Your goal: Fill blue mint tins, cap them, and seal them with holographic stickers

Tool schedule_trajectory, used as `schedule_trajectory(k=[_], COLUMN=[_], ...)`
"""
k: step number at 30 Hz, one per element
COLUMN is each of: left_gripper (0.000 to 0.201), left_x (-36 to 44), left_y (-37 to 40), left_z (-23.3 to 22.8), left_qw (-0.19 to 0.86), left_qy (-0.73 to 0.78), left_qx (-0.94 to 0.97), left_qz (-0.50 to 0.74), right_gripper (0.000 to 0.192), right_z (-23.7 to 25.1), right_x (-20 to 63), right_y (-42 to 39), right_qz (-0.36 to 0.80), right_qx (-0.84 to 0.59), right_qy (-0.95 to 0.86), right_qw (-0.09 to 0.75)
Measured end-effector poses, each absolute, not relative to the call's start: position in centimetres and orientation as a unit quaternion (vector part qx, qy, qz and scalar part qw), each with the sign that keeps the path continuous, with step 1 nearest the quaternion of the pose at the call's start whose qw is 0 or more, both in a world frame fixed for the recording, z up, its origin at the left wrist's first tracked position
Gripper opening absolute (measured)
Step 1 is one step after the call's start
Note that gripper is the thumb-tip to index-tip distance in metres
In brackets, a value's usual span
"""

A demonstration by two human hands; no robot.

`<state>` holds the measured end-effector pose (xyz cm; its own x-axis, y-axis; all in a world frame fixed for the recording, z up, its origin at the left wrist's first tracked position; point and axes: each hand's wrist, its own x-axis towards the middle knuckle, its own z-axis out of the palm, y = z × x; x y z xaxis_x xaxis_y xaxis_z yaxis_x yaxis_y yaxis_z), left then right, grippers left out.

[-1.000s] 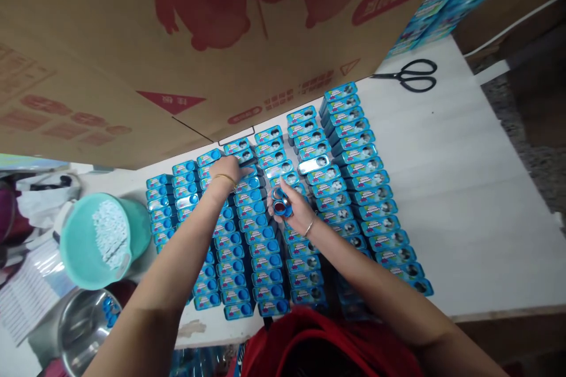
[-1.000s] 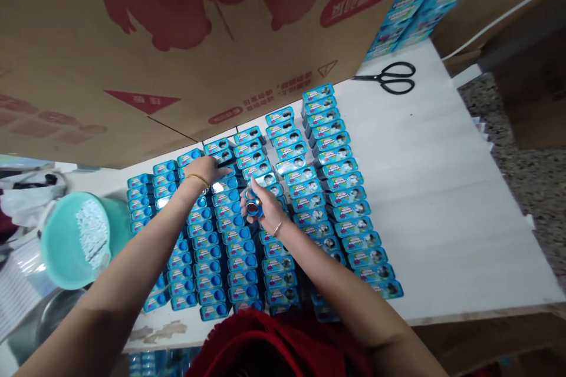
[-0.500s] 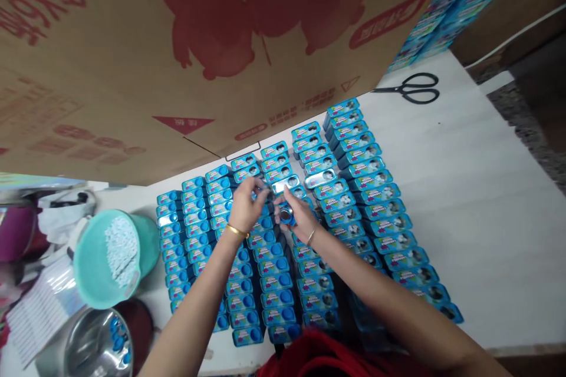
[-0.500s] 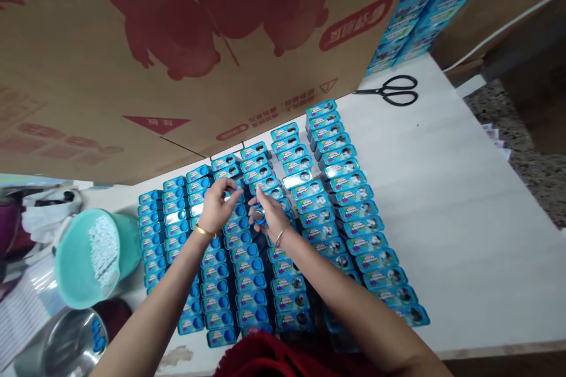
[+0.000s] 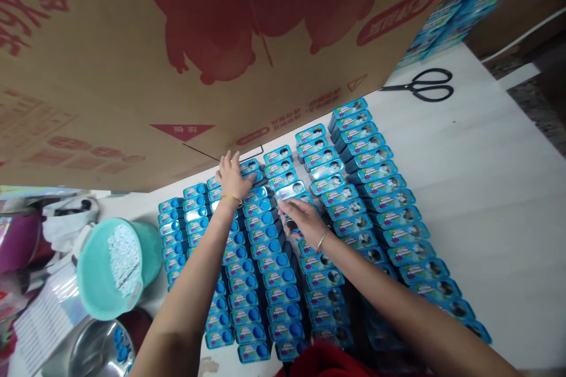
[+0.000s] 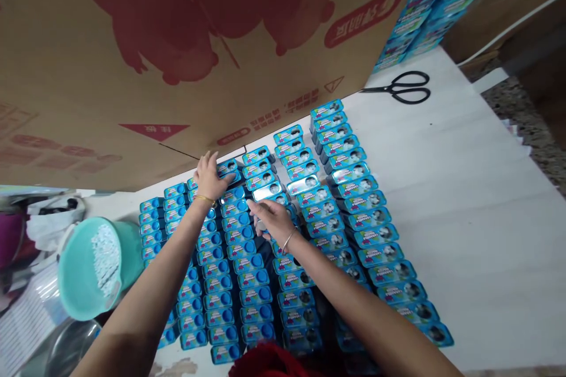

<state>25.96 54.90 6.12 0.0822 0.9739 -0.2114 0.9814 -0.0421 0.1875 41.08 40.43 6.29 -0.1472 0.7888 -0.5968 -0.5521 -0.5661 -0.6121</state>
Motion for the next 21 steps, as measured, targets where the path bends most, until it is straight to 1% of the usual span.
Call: schedule_trajectory(k=[2,3,5,9,14,19,21], left_gripper=[0.094,0.099,0.104,0.101,0.086,0.093,0.09], left_x=[26.4,26.6,26.9,27.2,27.4,27.5,27.7], left_y=[55.9,56.4,56.9,56.5,55.3,55.9,55.8], left_z=[6.2,6.3,6.6,6.8,6.1,6.1,6.8], left_qw=[0.166,0.171,0.167,0.155,0.135,0.16,0.156], left_qy=[0.701,0.707,0.707,0.704,0.697,0.709,0.701], left_qx=[0.687,0.674,0.666,0.666,0.683,0.664,0.682], left_qz=[-0.095,-0.128,-0.171,-0.195,-0.17,-0.175,-0.142], right_gripper=[0.044,0.044,0.044,0.043,0.043,0.043,0.042], right_z=[6.3,6.3,6.2,5.5,5.1,5.4,5.5], right_x=[41.1,41.1,40.9,40.3,39.4,39.0,39.1], right_y=[40.5,40.5,40.6,41.0,41.3,41.1,40.9], right_qz=[0.749,0.75,0.751,0.73,0.685,0.678,0.676], right_qx=[-0.47,-0.467,-0.462,-0.467,-0.507,-0.526,-0.532], right_qy=[-0.14,-0.15,-0.172,-0.229,-0.289,-0.304,-0.314], right_qw=[0.445,0.443,0.44,0.444,0.435,0.414,0.402])
